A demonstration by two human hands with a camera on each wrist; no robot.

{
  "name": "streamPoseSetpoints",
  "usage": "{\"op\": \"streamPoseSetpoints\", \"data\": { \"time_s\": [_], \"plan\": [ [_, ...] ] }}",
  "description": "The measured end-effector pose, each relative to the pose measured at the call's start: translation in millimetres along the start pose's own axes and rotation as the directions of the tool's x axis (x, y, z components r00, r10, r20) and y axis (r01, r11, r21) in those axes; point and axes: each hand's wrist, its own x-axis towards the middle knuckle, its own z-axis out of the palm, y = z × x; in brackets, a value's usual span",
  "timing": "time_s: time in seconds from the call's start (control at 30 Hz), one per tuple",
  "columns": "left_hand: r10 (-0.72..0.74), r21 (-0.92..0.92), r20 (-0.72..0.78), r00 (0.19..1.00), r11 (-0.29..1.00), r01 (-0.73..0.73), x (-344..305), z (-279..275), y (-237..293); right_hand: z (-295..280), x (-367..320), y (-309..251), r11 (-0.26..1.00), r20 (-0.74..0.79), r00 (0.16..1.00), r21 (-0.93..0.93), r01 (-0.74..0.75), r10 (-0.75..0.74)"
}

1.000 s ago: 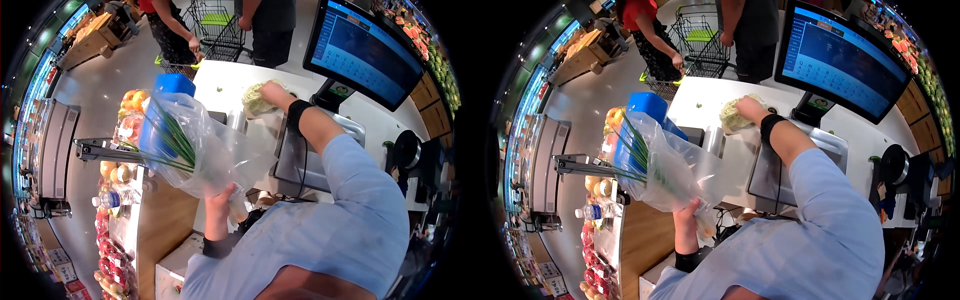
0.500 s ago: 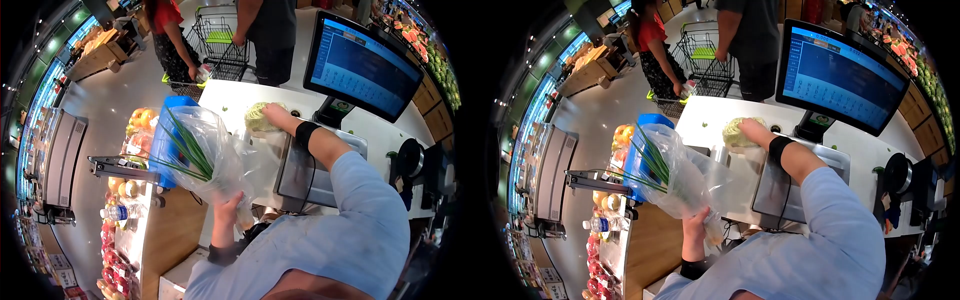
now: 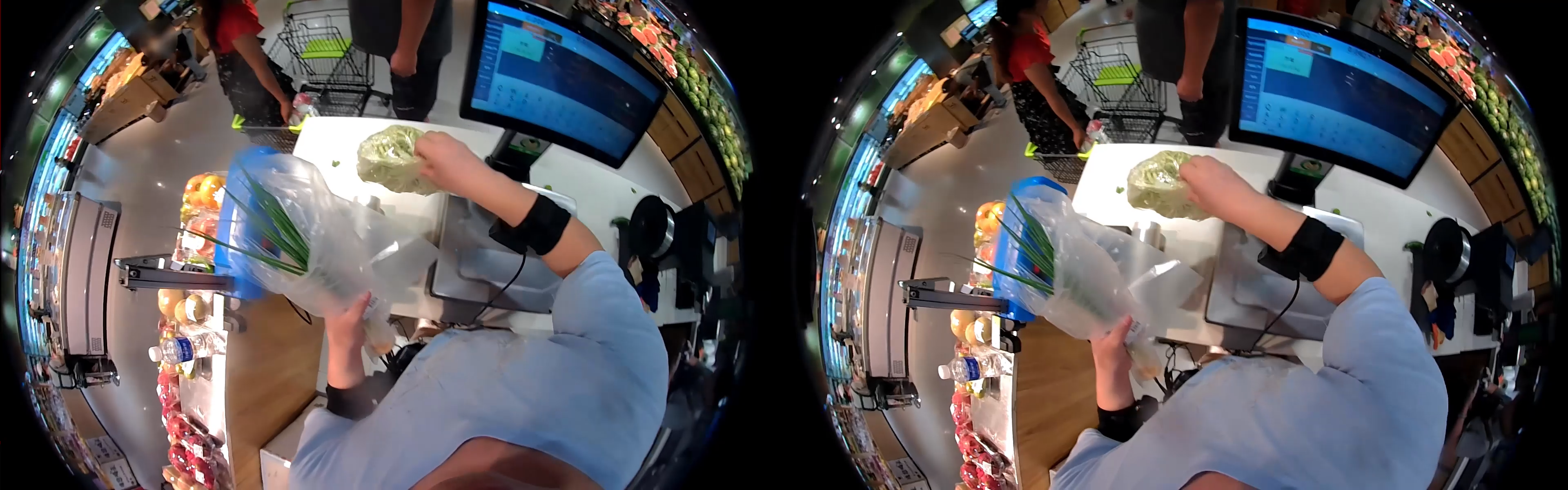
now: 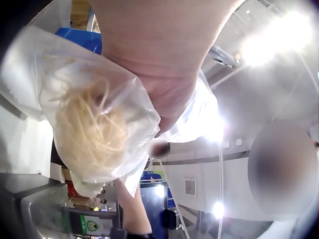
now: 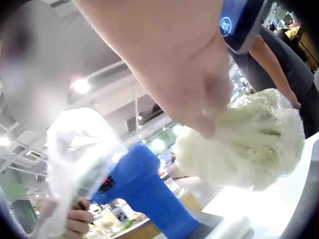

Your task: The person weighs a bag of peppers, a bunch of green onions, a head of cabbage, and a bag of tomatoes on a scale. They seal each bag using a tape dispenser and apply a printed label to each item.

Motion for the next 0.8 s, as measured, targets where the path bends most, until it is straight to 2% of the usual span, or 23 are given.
{"op": "streamPoseSetpoints", "data": {
  "time_s": [0.07,0.13,0.2,0.33,0.4,0.5,0.63,0.73,0.8],
  "plan": [
    [0.055,-0.010,0.032,0.998,0.998,-0.055,5.3,0.4,-0.8,-44.3,-30.8,-22.9,0.993,0.037,0.994,0.046,-0.106,0.105],
    [0.051,-0.014,0.052,0.997,0.999,-0.050,5.1,7.7,6.4,-75.9,-68.9,-32.5,0.986,0.070,0.985,0.035,-0.163,0.161],
    [0.053,-0.016,0.069,0.996,0.999,-0.052,1.4,14.6,10.3,-96.8,-105.6,-37.5,0.989,0.100,0.985,0.022,-0.145,0.142],
    [0.123,-0.066,0.092,0.988,0.991,-0.118,7.6,19.8,-1.6,-103.4,-170.8,-25.7,0.973,0.204,0.952,-0.058,-0.221,0.229],
    [-0.001,0.004,0.119,0.993,1.000,0.001,10.5,16.3,-13.4,-102.2,-197.9,-14.8,0.964,0.215,0.940,-0.088,-0.252,0.265],
    [0.090,-0.031,0.055,0.994,0.996,-0.088,-7.4,45.5,-4.6,-105.6,-222.7,-0.6,0.938,0.320,0.889,0.002,-0.346,0.328],
    [0.090,0.078,0.080,0.993,0.992,-0.096,-16.1,53.3,-10.9,-104.2,-237.9,3.8,0.952,0.287,0.913,0.005,-0.305,0.290],
    [0.154,0.130,0.108,0.982,0.977,-0.167,-28.5,71.2,-6.0,-96.6,-245.2,-4.7,0.970,0.250,0.938,-0.033,-0.242,0.242],
    [0.156,0.113,0.024,0.988,0.981,-0.157,-44.2,85.4,-0.4,-97.8,-250.5,-14.5,0.975,0.117,0.969,-0.076,-0.210,0.218]
  ]
}}
